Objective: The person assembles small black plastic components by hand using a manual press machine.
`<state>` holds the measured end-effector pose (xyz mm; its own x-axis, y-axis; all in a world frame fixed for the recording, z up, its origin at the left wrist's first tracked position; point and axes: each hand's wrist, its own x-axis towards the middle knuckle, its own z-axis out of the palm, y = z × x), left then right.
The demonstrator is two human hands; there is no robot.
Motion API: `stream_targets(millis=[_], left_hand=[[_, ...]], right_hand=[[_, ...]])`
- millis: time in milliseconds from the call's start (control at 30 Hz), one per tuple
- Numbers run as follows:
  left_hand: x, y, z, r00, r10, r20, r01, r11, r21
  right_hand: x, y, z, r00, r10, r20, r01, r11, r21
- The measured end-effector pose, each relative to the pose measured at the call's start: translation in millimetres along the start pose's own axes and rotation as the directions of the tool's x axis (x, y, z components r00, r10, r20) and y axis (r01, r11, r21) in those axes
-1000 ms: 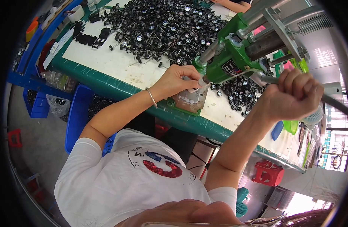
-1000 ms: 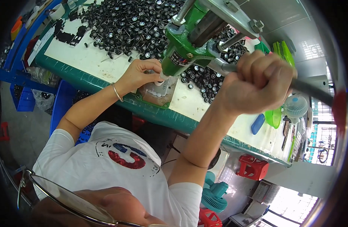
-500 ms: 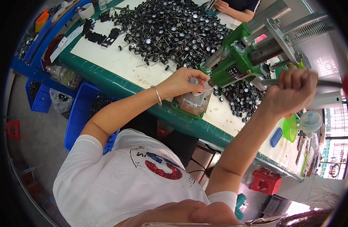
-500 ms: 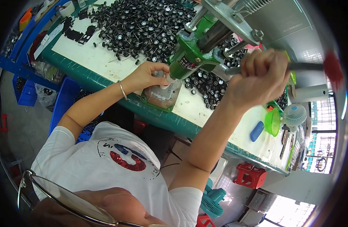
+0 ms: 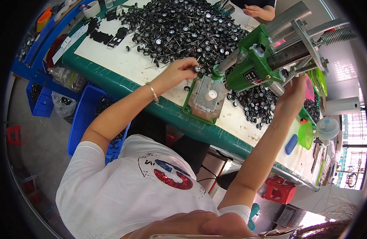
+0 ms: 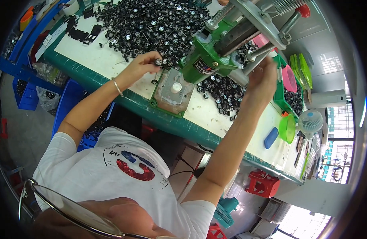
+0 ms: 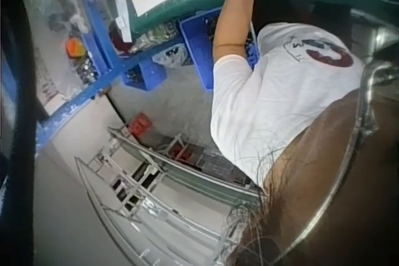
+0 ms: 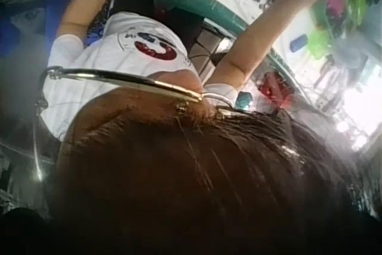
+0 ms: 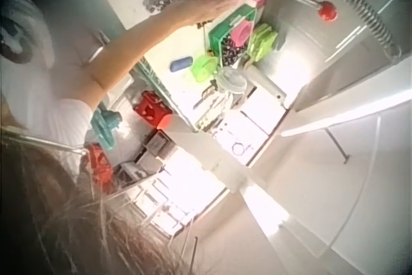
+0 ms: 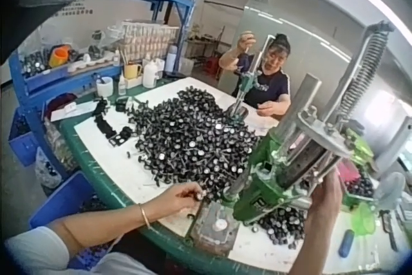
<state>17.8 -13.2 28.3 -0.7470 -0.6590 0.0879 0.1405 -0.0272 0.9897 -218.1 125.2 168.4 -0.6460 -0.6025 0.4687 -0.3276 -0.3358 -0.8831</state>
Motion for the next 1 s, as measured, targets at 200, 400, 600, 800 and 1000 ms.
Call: stream_targets(millis=[200, 400, 600, 800, 1000], left_hand=[[-14.9, -4.9, -14.7, 0.994, 0.015, 0.111, -0.081, 0.787, 0.611], [-15.0, -21.4, -15.4, 0.932, 0.234, 0.277, -0.361, 0.525, 0.771], [-14.7, -29.0, -17.7, 0.993, 0.116, 0.008, -0.115, 0.981, 0.156], [-19.1, -3.4, 5.9, 0.992, -0.118, 0.037, 0.123, 0.975, -0.186], [-15.2, 4.1, 21.5, 0.996, -0.064, 0.057, 0.070, 0.993, -0.093]], right_hand=[[-75.5, 82.5, -47.8, 0.930, 0.335, 0.151, -0.212, 0.826, -0.522], [-110.8, 102.9, -31.2, 0.933, 0.193, 0.305, 0.132, 0.605, -0.785], [-107.1, 88.0, -21.0, 0.952, 0.109, 0.287, 0.144, 0.666, -0.732], [-112.5, 68.7, 22.2, 0.837, 0.425, 0.345, -0.410, 0.904, -0.120], [-120.0, 74.4, 49.1, 0.874, 0.382, 0.302, -0.348, 0.924, -0.162]])
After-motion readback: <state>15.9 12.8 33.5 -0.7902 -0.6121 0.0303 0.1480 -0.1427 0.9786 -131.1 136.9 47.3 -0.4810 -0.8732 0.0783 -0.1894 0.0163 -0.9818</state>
